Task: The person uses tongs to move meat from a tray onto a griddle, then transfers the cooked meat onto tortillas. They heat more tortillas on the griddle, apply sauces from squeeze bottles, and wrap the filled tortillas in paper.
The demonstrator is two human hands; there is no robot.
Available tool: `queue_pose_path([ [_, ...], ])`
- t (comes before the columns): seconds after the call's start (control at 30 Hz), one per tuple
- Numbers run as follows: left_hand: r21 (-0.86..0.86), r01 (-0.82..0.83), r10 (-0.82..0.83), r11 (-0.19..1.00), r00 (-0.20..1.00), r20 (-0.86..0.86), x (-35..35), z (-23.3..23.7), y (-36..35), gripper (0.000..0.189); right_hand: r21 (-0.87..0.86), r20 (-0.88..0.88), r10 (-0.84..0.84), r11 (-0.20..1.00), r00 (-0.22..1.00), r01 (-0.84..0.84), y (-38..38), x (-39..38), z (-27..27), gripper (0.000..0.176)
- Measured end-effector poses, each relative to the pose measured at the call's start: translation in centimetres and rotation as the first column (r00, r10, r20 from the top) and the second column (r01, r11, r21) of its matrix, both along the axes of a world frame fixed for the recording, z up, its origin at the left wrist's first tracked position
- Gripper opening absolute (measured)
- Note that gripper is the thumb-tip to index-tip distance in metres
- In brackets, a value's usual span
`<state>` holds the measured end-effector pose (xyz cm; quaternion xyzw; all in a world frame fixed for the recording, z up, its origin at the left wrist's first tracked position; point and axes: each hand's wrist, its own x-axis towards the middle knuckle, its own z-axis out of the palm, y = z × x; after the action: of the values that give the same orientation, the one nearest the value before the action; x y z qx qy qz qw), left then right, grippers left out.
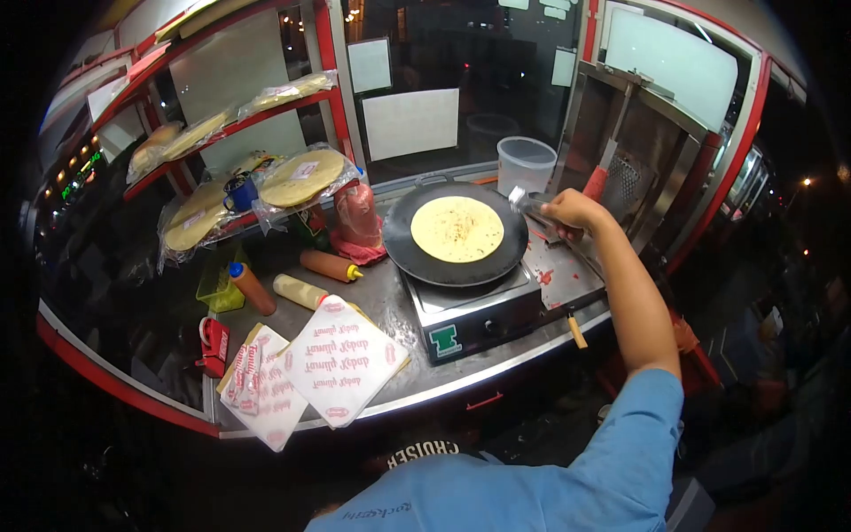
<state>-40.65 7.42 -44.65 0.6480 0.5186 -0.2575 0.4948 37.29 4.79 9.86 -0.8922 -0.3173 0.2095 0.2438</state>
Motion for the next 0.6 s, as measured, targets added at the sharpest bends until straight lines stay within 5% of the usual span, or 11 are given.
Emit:
queue_pose_path([
  [0.07,-0.031,-0.001,0.001,1.0,1.0,-0.018,-0.7,-1.7,1.2,0.042,-0.124,-0.064,-0.042,0.992,0.997,0.034,1.0,0.6,-2.8,0.031],
  [0.13,-0.042,0.002,-0.003,0.999,1.0,-0.014,-0.9,-3.3,2.5,0.041,0.113,-0.361,-0.045,0.989,0.932,0.092,3.3,0.6,-6.8,0.029],
  [0.17,-0.048,-0.002,0.002,0.999,1.0,-0.001,-0.9,-4.0,3.1,0.04,0.108,-0.356,-0.048,0.99,0.933,0.092,3.9,-0.1,-7.4,0.029],
  [0.27,-0.044,0.0,0.002,0.999,0.999,0.032,0.2,-4.9,5.3,0.039,0.296,-0.162,-0.017,0.953,0.987,0.065,4.7,-1.8,-8.2,0.037],
  [0.3,0.137,0.329,-0.331,0.934,0.943,-0.002,1.3,-4.3,6.4,0.034,0.221,0.288,-0.032,0.975,0.957,-0.034,4.2,-2.4,-7.9,0.037],
  [0.33,0.291,0.616,-0.618,0.732,0.78,-0.097,1.8,-3.7,7.1,0.029,0.11,0.678,-0.013,0.99,0.735,-0.085,3.5,-3.2,-7.5,0.037],
  [0.37,0.291,0.616,-0.618,0.732,0.78,-0.098,2.3,-4.1,7.3,0.029,0.173,0.644,0.0,0.974,0.765,-0.145,2.9,-6.5,-5.6,0.034],
  [0.43,0.197,0.162,-0.158,0.967,0.987,-0.037,3.2,-5.8,5.8,0.034,0.125,0.657,0.036,0.98,0.753,-0.156,4.8,-5.4,-9.3,0.033],
  [0.47,0.188,0.161,-0.157,0.969,0.987,-0.034,3.7,-4.9,4.5,0.034,0.085,0.675,0.066,0.982,0.735,-0.166,5.4,-5.0,-10.5,0.033],
  [0.5,0.113,0.106,-0.108,0.988,0.994,0.012,4.5,-3.5,3.2,0.027,-0.15,0.673,0.256,0.966,0.693,-0.211,5.0,-8.4,-8.8,0.031],
  [0.6,-0.033,-0.076,0.079,0.997,0.991,0.111,4.4,-1.8,0.3,0.031,-0.147,0.82,0.218,0.974,0.529,-0.174,4.3,-9.6,-5.2,0.026],
])
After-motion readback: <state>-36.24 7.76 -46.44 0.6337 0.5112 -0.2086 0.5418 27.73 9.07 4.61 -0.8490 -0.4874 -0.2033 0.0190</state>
